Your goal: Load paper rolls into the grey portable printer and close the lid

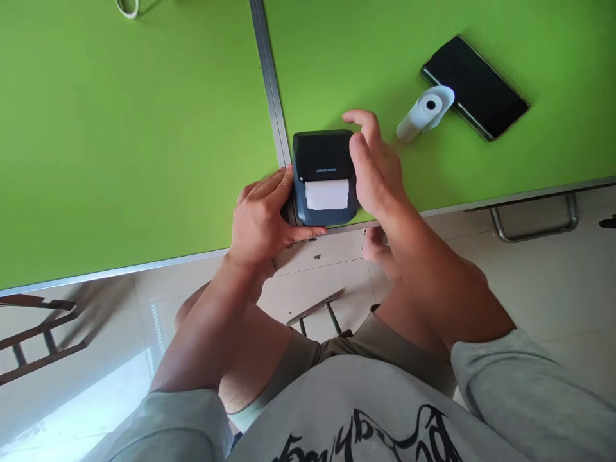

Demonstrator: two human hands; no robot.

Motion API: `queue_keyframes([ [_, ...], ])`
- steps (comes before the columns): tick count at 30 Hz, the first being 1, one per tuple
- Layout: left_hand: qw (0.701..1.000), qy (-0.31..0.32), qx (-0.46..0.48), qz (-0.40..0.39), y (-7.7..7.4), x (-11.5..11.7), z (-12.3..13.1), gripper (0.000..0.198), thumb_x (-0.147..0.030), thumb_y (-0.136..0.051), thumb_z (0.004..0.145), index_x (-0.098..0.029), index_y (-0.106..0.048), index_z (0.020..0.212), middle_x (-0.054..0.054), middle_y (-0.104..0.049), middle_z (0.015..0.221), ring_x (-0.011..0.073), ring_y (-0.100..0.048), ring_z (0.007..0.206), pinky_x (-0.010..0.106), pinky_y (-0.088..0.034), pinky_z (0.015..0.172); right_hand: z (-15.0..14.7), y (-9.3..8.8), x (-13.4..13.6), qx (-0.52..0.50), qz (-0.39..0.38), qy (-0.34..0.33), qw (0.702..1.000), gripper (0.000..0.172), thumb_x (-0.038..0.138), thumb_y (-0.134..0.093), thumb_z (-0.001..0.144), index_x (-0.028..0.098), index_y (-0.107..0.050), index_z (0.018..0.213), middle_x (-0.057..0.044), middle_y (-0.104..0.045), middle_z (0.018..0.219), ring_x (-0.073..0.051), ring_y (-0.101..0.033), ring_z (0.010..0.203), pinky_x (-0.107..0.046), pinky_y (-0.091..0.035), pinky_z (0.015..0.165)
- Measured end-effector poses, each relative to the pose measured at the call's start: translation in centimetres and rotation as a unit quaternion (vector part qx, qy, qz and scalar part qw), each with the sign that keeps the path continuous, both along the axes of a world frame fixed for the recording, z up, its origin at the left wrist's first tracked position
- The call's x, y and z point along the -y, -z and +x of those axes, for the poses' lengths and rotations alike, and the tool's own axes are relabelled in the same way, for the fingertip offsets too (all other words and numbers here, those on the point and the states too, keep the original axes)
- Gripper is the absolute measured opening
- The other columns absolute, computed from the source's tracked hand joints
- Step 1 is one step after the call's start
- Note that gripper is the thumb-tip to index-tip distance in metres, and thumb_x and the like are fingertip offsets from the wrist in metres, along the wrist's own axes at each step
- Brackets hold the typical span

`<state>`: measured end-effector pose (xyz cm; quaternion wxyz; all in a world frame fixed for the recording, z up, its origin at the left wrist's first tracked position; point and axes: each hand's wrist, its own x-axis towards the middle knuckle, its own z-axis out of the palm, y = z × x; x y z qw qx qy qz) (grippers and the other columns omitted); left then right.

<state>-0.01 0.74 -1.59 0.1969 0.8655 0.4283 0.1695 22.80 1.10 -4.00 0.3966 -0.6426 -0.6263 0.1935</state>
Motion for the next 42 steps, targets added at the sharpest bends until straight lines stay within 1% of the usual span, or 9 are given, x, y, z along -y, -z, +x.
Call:
queue_keyframes([
  [5, 0.999, -0.028, 0.018, 0.034, 0.6, 0.4, -0.1, 0.11, -0.101, -0.044, 0.076, -0.019, -0.057, 0.148, 0.018, -0.067, 0.146, 0.0364, -0.066, 0.133, 0.049, -0.051, 0.112, 0.5, 0.0, 0.2, -0.039, -0.007, -0.041, 0.998, 0.071, 0.086, -0.035, 0.094, 0.032, -0.054, 0.135, 0.002, -0.056, 0.073, -0.021, -0.066, 0.072, -0.042, -0.055, 0.08],
  [10, 0.998, -0.031, -0.015, 0.056, 1.3, 0.6, -0.1, 0.12, -0.101, -0.04, 0.076, -0.014, -0.042, 0.159, 0.022, -0.065, 0.146, 0.0369, -0.065, 0.133, 0.049, -0.048, 0.113, 2.5, -0.9, 0.3, -0.056, -0.051, -0.17, 0.982, 0.084, 0.077, -0.073, 0.078, 0.032, -0.05, 0.145, 0.003, -0.061, 0.081, -0.022, -0.066, 0.082, -0.042, -0.058, 0.086],
  [13, 0.997, -0.04, -0.031, 0.062, 1.5, 0.6, -0.1, 0.126, -0.102, -0.039, 0.075, -0.013, -0.031, 0.164, 0.024, -0.061, 0.15, 0.0372, -0.065, 0.132, 0.048, -0.047, 0.111, 3.4, -1.3, 0.1, -0.066, -0.061, -0.194, 0.977, 0.086, 0.072, -0.08, 0.075, 0.032, -0.051, 0.145, 0.005, -0.058, 0.077, -0.021, -0.066, 0.08, -0.042, -0.059, 0.085],
  [21, 0.998, -0.014, -0.026, 0.049, 1.3, 0.7, 0.0, 0.12, -0.098, -0.039, 0.08, -0.011, -0.033, 0.163, 0.024, -0.055, 0.157, 0.0382, -0.056, 0.144, 0.049, -0.041, 0.117, 1.4, -3.1, -1.0, -0.152, 0.013, -0.103, 0.983, 0.053, 0.067, -0.068, 0.09, 0.032, -0.059, 0.128, 0.007, -0.057, 0.06, -0.015, -0.059, 0.055, -0.03, -0.047, 0.053],
  [26, 0.998, -0.017, -0.023, 0.062, 1.4, 0.7, 0.0, 0.121, -0.1, -0.036, 0.079, -0.011, -0.037, 0.161, 0.022, -0.058, 0.155, 0.0365, -0.059, 0.142, 0.047, -0.043, 0.116, 0.1, -4.2, -1.7, -0.083, 0.112, -0.035, 0.99, 0.021, 0.048, -0.06, 0.099, 0.029, -0.063, 0.109, 0.0, -0.077, 0.087, -0.017, -0.068, 0.066, -0.031, -0.042, 0.053],
  [28, 0.998, -0.02, -0.025, 0.063, 1.5, 0.7, 0.0, 0.122, -0.101, -0.037, 0.078, -0.012, -0.037, 0.162, 0.022, -0.058, 0.155, 0.0365, -0.059, 0.141, 0.047, -0.043, 0.117, -0.1, -4.6, -1.9, -0.016, 0.082, -0.066, 0.994, 0.01, 0.037, -0.061, 0.098, 0.029, -0.065, 0.095, 0.0, -0.079, 0.092, -0.018, -0.069, 0.07, -0.034, -0.048, 0.061],
  [34, 0.998, -0.012, -0.03, 0.057, 1.4, 0.7, -0.1, 0.12, -0.098, -0.041, 0.08, -0.012, -0.035, 0.163, 0.023, -0.057, 0.156, 0.0378, -0.059, 0.142, 0.049, -0.044, 0.116, -0.7, -6.0, -2.4, 0.116, -0.018, -0.105, 0.988, 0.012, 0.027, -0.064, 0.091, 0.029, -0.071, 0.082, 0.0, -0.08, 0.089, -0.021, -0.065, 0.066, -0.041, -0.049, 0.069],
  [37, 0.997, -0.005, -0.033, 0.067, 1.5, 0.8, -0.2, 0.121, -0.098, -0.037, 0.081, -0.007, -0.035, 0.162, 0.024, -0.057, 0.155, 0.0376, -0.059, 0.141, 0.049, -0.044, 0.116, -0.6, -7.3, -2.0, 0.195, -0.089, -0.114, 0.97, 0.015, 0.028, -0.064, 0.09, 0.031, -0.078, 0.093, -0.001, -0.081, 0.095, -0.026, -0.071, 0.083, -0.041, -0.051, 0.073],
  [42, 0.995, -0.002, -0.036, 0.096, 1.7, 0.8, -0.2, 0.127, -0.101, -0.032, 0.079, -0.003, -0.037, 0.159, 0.026, -0.059, 0.152, 0.0373, -0.06, 0.139, 0.047, -0.044, 0.115, -0.5, -9.3, -1.3, 0.26, -0.194, -0.181, 0.928, 0.044, 0.023, -0.059, 0.09, 0.033, -0.072, 0.132, -0.001, -0.079, 0.123, -0.028, -0.072, 0.106, -0.038, -0.053, 0.081],
])
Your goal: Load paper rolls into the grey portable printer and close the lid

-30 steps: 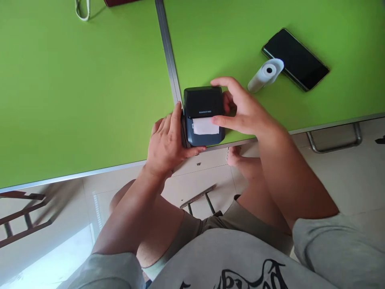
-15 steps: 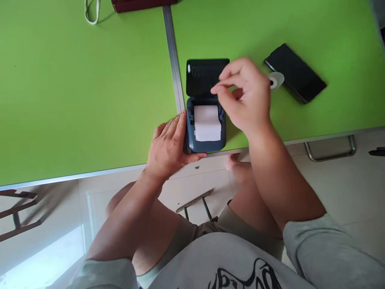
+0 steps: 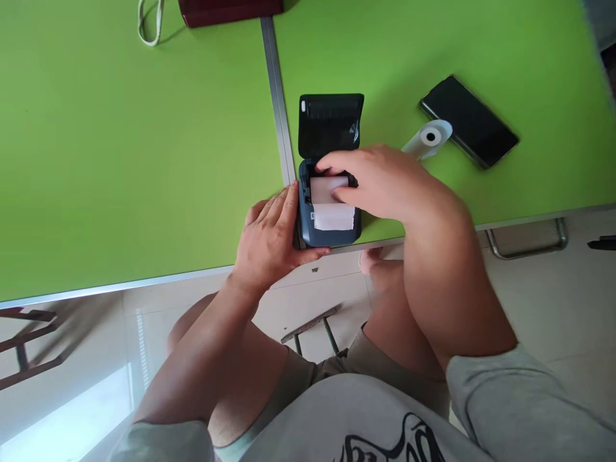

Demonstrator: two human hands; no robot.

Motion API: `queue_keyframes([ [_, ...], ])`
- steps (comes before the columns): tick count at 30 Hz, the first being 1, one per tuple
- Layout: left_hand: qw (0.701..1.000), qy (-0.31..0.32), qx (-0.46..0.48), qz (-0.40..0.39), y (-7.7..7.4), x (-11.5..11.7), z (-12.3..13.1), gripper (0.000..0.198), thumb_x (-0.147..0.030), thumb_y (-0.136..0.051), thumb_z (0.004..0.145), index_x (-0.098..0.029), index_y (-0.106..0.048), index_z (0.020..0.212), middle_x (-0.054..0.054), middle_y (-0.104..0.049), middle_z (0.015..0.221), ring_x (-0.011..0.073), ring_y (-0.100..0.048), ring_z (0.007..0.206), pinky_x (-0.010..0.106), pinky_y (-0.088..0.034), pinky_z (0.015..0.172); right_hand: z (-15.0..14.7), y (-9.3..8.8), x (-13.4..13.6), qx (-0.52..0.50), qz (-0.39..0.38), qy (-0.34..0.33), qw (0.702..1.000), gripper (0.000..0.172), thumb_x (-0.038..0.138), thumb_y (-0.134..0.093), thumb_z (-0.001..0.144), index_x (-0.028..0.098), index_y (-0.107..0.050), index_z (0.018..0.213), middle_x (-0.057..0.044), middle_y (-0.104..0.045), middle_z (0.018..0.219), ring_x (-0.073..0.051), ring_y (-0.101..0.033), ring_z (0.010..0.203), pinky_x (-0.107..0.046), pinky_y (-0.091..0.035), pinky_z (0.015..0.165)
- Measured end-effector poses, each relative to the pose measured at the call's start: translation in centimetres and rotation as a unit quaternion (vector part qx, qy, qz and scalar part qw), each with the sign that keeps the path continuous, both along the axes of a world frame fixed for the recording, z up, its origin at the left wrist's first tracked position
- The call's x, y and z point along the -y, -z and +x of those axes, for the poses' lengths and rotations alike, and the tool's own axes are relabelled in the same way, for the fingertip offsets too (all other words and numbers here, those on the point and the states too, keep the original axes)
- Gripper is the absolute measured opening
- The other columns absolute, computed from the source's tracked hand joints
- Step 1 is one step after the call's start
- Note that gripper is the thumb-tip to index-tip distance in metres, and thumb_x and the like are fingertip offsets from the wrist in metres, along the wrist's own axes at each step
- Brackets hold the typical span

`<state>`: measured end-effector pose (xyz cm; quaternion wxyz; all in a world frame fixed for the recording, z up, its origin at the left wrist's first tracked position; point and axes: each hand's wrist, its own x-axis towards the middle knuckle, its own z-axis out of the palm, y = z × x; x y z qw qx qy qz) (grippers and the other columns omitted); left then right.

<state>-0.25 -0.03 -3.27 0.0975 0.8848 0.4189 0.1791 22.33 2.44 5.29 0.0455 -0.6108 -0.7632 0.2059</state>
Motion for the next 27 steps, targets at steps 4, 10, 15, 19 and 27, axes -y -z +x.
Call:
queue_keyframes([
  [4, 1.0, -0.005, -0.001, -0.01, -0.1, 0.0, 0.0, 0.127, -0.102, -0.031, 0.078, -0.005, -0.036, 0.161, 0.025, -0.058, 0.153, 0.0374, -0.059, 0.141, 0.048, -0.043, 0.116, -0.2, -0.2, -0.3, -0.02, -0.018, 0.004, 1.0, 0.05, 0.018, -0.062, 0.086, 0.032, -0.07, 0.133, 0.0, -0.079, 0.124, -0.028, -0.073, 0.108, -0.038, -0.054, 0.083],
  [10, 0.999, -0.005, -0.011, -0.032, -0.4, -0.1, 0.0, 0.128, -0.102, -0.032, 0.078, -0.005, -0.033, 0.163, 0.025, -0.056, 0.155, 0.0383, -0.057, 0.143, 0.049, -0.042, 0.117, 0.5, 0.3, 0.1, -0.133, -0.005, 0.024, 0.991, 0.047, 0.015, -0.066, 0.082, 0.03, -0.07, 0.126, 0.0, -0.079, 0.12, -0.024, -0.073, 0.105, -0.036, -0.055, 0.088],
  [15, 0.999, -0.005, -0.015, -0.037, -0.6, -0.3, -0.2, 0.127, -0.101, -0.033, 0.079, -0.005, -0.035, 0.162, 0.025, -0.057, 0.154, 0.0382, -0.057, 0.142, 0.049, -0.041, 0.118, 2.2, 2.0, 0.8, -0.431, 0.019, 0.093, 0.898, 0.05, 0.047, -0.067, 0.081, 0.033, -0.06, 0.129, -0.001, -0.074, 0.12, -0.018, -0.068, 0.09, -0.029, -0.049, 0.064],
  [19, 0.999, -0.013, -0.016, -0.034, -0.7, -0.4, -0.2, 0.129, -0.103, -0.037, 0.075, -0.005, -0.039, 0.16, 0.025, -0.062, 0.148, 0.0385, -0.061, 0.138, 0.047, -0.043, 0.116, 2.7, 4.1, 1.1, -0.629, -0.019, 0.228, 0.742, 0.059, 0.071, -0.056, 0.074, 0.035, -0.056, 0.121, -0.001, -0.067, 0.101, -0.011, -0.043, 0.055, -0.031, -0.032, 0.048],
  [27, 0.999, -0.017, -0.021, -0.021, -0.8, -0.5, -0.1, 0.129, -0.104, -0.035, 0.075, -0.007, -0.038, 0.16, 0.025, -0.061, 0.149, 0.04, -0.062, 0.136, 0.048, -0.046, 0.111, 1.2, 7.2, 1.5, -0.595, 0.12, 0.241, 0.757, 0.036, 0.051, -0.076, 0.085, 0.028, -0.048, 0.083, 0.006, -0.046, 0.069, -0.01, -0.042, 0.055, -0.027, -0.037, 0.048],
])
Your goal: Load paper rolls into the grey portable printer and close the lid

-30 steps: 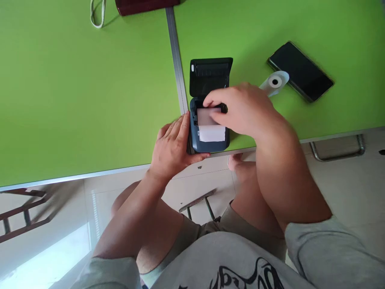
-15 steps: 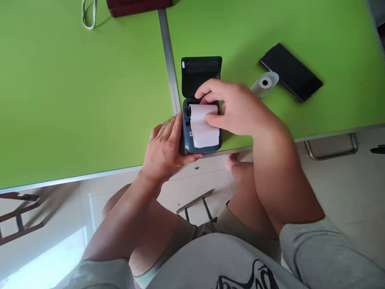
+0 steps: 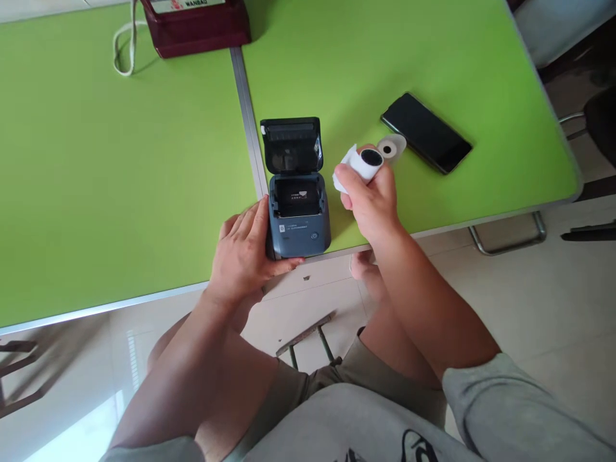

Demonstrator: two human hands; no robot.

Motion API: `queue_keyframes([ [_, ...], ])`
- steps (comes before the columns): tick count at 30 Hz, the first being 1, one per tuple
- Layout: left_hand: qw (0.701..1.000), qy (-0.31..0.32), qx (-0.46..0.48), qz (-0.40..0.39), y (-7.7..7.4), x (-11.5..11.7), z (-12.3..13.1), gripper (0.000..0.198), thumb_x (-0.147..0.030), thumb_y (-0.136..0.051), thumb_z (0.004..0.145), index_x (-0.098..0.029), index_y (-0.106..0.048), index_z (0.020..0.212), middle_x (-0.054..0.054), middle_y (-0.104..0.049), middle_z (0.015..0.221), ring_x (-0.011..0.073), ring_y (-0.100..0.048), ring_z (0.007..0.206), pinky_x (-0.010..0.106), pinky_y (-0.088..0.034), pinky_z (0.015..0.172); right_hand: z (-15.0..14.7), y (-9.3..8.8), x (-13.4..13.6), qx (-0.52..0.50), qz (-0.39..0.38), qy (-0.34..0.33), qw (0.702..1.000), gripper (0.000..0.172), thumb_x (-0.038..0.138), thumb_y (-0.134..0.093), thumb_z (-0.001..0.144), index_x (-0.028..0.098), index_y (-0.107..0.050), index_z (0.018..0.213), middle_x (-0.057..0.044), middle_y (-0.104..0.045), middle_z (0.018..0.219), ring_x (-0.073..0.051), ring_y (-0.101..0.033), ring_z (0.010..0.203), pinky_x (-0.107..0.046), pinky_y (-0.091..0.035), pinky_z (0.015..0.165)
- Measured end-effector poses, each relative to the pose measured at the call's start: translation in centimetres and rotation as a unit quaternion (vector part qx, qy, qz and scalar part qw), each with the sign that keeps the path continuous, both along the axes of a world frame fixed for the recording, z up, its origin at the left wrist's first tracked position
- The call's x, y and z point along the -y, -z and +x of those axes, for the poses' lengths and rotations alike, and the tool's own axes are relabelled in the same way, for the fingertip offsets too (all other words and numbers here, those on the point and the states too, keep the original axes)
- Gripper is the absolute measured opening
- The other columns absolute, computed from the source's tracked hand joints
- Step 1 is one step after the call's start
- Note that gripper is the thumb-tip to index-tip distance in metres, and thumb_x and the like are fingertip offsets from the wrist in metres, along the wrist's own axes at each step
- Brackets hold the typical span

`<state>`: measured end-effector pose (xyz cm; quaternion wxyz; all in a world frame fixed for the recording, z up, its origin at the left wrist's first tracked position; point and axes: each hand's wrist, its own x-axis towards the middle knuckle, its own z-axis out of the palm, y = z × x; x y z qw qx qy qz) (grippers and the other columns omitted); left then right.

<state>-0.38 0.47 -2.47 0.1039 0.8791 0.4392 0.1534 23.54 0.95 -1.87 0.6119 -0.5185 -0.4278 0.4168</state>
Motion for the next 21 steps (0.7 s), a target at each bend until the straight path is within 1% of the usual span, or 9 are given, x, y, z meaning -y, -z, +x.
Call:
queue_keyframes([
  [3, 1.0, 0.007, 0.002, 0.009, 0.2, 0.0, -0.1, 0.127, -0.102, -0.035, 0.077, -0.007, -0.036, 0.161, 0.025, -0.061, 0.149, 0.0399, -0.062, 0.136, 0.049, -0.045, 0.111, -0.4, 0.5, -0.1, 0.14, 0.031, 0.053, 0.988, 0.04, 0.053, -0.069, 0.092, 0.027, -0.043, 0.076, 0.004, -0.044, 0.068, -0.013, -0.049, 0.062, -0.032, -0.05, 0.062],
  [6, 1.0, 0.011, 0.0, 0.002, 0.2, 0.1, -0.2, 0.125, -0.101, -0.035, 0.078, -0.009, -0.033, 0.163, 0.024, -0.06, 0.15, 0.0395, -0.061, 0.137, 0.049, -0.044, 0.113, -0.4, 1.1, -0.5, 0.253, 0.06, 0.097, 0.961, 0.042, 0.055, -0.064, 0.095, 0.026, -0.04, 0.075, 0.003, -0.043, 0.068, -0.015, -0.052, 0.067, -0.038, -0.054, 0.076],
  [8, 1.0, 0.006, -0.003, -0.007, 0.2, 0.2, -0.1, 0.126, -0.102, -0.036, 0.077, -0.009, -0.032, 0.163, 0.024, -0.06, 0.151, 0.0394, -0.06, 0.138, 0.049, -0.044, 0.114, -0.2, 1.8, -1.0, 0.296, 0.072, 0.11, 0.946, 0.036, 0.055, -0.06, 0.097, 0.026, -0.044, 0.081, 0.002, -0.05, 0.074, -0.017, -0.057, 0.074, -0.041, -0.055, 0.082],
  [10, 1.0, 0.002, -0.003, -0.009, 0.1, 0.2, 0.0, 0.127, -0.102, -0.035, 0.077, -0.009, -0.034, 0.162, 0.024, -0.059, 0.152, 0.0392, -0.06, 0.139, 0.049, -0.044, 0.114, 0.2, 2.4, -1.6, 0.328, 0.088, 0.109, 0.934, 0.031, 0.054, -0.061, 0.096, 0.025, -0.049, 0.093, -0.001, -0.06, 0.088, -0.02, -0.063, 0.088, -0.044, -0.056, 0.09],
  [12, 1.0, 0.002, -0.001, -0.007, 0.1, 0.3, 0.0, 0.127, -0.102, -0.034, 0.077, -0.008, -0.035, 0.162, 0.024, -0.059, 0.152, 0.0388, -0.059, 0.139, 0.048, -0.043, 0.115, 0.6, 2.8, -1.8, 0.352, 0.089, 0.1, 0.927, 0.031, 0.053, -0.063, 0.095, 0.025, -0.052, 0.104, -0.005, -0.065, 0.103, -0.023, -0.066, 0.103, -0.046, -0.055, 0.097],
  [14, 1.0, 0.005, 0.002, -0.007, 0.1, 0.3, 0.1, 0.126, -0.101, -0.033, 0.079, -0.008, -0.034, 0.162, 0.024, -0.059, 0.152, 0.0384, -0.059, 0.14, 0.048, -0.043, 0.116, 0.7, 2.6, -1.7, 0.371, 0.064, 0.096, 0.922, 0.033, 0.049, -0.063, 0.095, 0.026, -0.052, 0.116, -0.007, -0.066, 0.116, -0.024, -0.066, 0.112, -0.047, -0.055, 0.1],
  [17, 1.0, 0.003, 0.006, -0.012, 0.1, 0.3, 0.1, 0.125, -0.101, -0.033, 0.079, -0.009, -0.033, 0.163, 0.024, -0.059, 0.152, 0.038, -0.059, 0.14, 0.048, -0.042, 0.116, 0.3, 1.5, -1.1, 0.396, -0.003, 0.071, 0.916, 0.037, 0.035, -0.056, 0.098, 0.027, -0.048, 0.133, -0.01, -0.065, 0.132, -0.024, -0.065, 0.119, -0.045, -0.056, 0.101],
  [19, 1.0, 0.0, 0.004, -0.018, 0.0, 0.3, 0.1, 0.125, -0.101, -0.034, 0.078, -0.01, -0.034, 0.164, 0.024, -0.059, 0.152, 0.038, -0.059, 0.14, 0.048, -0.043, 0.116, 0.0, 0.7, -0.7, 0.408, -0.038, 0.044, 0.911, 0.041, 0.024, -0.05, 0.097, 0.027, -0.047, 0.138, -0.011, -0.065, 0.135, -0.024, -0.065, 0.121, -0.044, -0.056, 0.102],
  [21, 1.0, -0.002, 0.001, -0.024, 0.0, 0.3, 0.1, 0.124, -0.101, -0.036, 0.078, -0.012, -0.033, 0.164, 0.023, -0.059, 0.153, 0.0386, -0.059, 0.14, 0.049, -0.043, 0.116, -0.3, 0.3, -0.5, 0.415, -0.053, 0.032, 0.908, 0.044, 0.016, -0.045, 0.094, 0.026, -0.05, 0.136, -0.011, -0.065, 0.136, -0.024, -0.064, 0.123, -0.045, -0.055, 0.105],
])
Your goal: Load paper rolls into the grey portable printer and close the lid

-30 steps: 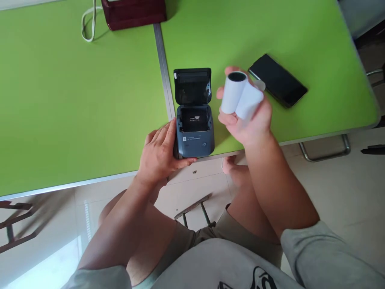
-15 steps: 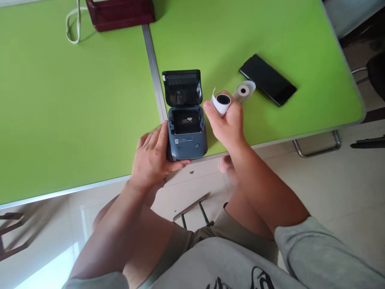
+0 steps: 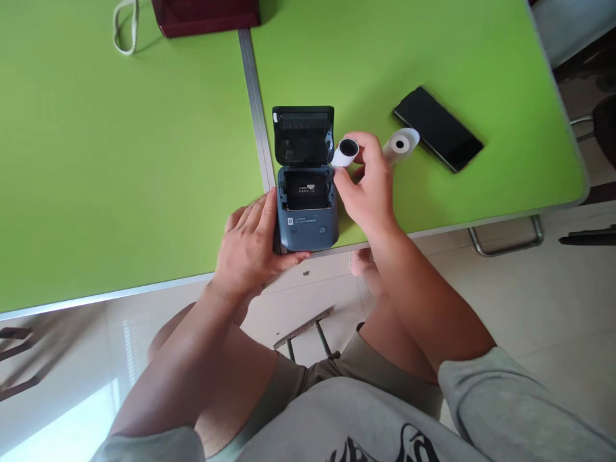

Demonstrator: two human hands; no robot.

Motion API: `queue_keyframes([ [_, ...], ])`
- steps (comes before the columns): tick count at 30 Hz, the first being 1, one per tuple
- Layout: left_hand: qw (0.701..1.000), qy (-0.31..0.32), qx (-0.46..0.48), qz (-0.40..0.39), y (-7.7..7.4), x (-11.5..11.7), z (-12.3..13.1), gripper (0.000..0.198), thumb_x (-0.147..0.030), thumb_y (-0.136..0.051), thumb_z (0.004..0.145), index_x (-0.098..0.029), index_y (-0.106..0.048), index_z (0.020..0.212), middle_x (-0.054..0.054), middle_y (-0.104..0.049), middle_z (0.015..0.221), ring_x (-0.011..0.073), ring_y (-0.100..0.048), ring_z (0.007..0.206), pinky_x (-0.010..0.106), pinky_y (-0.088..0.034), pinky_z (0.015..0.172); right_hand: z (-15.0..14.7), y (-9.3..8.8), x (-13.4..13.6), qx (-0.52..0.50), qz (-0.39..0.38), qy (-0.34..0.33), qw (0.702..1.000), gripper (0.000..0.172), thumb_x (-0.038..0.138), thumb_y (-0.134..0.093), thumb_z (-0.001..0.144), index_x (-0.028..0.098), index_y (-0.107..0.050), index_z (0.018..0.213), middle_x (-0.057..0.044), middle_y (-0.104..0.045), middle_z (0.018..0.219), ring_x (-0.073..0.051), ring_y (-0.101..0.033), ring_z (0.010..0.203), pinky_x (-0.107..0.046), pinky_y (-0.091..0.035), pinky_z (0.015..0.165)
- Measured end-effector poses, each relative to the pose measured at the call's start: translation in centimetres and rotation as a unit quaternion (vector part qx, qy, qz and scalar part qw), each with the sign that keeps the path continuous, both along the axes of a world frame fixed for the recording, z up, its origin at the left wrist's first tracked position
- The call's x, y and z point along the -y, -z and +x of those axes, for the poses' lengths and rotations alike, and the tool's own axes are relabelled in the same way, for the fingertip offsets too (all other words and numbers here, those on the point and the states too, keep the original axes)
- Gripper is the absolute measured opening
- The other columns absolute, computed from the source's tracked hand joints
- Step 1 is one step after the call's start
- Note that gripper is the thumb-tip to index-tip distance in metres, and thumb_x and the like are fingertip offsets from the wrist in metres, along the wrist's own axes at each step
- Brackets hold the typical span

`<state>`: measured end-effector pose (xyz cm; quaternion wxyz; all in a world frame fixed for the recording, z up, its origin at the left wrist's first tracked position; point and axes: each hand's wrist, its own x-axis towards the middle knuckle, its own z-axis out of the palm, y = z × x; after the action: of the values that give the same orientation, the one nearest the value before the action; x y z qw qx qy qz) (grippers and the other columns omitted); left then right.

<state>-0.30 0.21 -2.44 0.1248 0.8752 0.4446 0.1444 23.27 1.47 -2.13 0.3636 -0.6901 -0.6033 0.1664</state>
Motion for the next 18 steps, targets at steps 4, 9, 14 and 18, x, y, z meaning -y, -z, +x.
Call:
queue_keyframes([
  [4, 1.0, 0.006, 0.005, 0.001, 0.0, 0.0, 0.0, 0.125, -0.101, -0.037, 0.079, -0.01, -0.033, 0.164, 0.025, -0.058, 0.153, 0.0397, -0.059, 0.14, 0.05, -0.044, 0.115, 0.0, 0.1, -0.3, 0.003, -0.001, 0.012, 1.0, 0.05, 0.01, -0.045, 0.086, 0.025, -0.055, 0.133, -0.011, -0.064, 0.137, -0.025, -0.063, 0.126, -0.048, -0.053, 0.11],
  [9, 1.0, 0.011, 0.002, 0.006, 0.0, 0.0, 0.0, 0.125, -0.1, -0.034, 0.08, -0.008, -0.034, 0.163, 0.025, -0.058, 0.153, 0.0397, -0.059, 0.14, 0.049, -0.044, 0.114, 0.1, -0.8, -0.1, 0.023, -0.003, -0.031, 0.999, 0.061, 0.008, -0.045, 0.087, 0.026, -0.047, 0.145, -0.01, -0.063, 0.141, -0.024, -0.059, 0.136, -0.047, -0.049, 0.117],
  [14, 1.0, 0.012, 0.006, 0.012, 0.1, -0.1, -0.2, 0.124, -0.1, -0.035, 0.08, -0.009, -0.032, 0.164, 0.024, -0.059, 0.152, 0.0398, -0.059, 0.139, 0.05, -0.043, 0.116, 2.2, -3.6, 1.2, 0.115, 0.047, 0.003, 0.992, 0.043, 0.019, -0.05, 0.093, 0.028, -0.056, 0.135, -0.011, -0.06, 0.141, -0.031, -0.057, 0.137, -0.053, -0.049, 0.115],
  [18, 1.0, -0.003, 0.005, 0.009, 0.1, -0.2, -0.1, 0.128, -0.103, -0.038, 0.074, -0.011, -0.034, 0.163, 0.024, -0.06, 0.15, 0.0402, -0.061, 0.137, 0.05, -0.042, 0.117, 5.5, -4.0, 1.4, 0.158, 0.116, 0.15, 0.969, 0.041, 0.017, -0.04, 0.097, 0.026, -0.057, 0.134, -0.014, -0.06, 0.131, -0.031, -0.06, 0.131, -0.053, -0.052, 0.109],
])
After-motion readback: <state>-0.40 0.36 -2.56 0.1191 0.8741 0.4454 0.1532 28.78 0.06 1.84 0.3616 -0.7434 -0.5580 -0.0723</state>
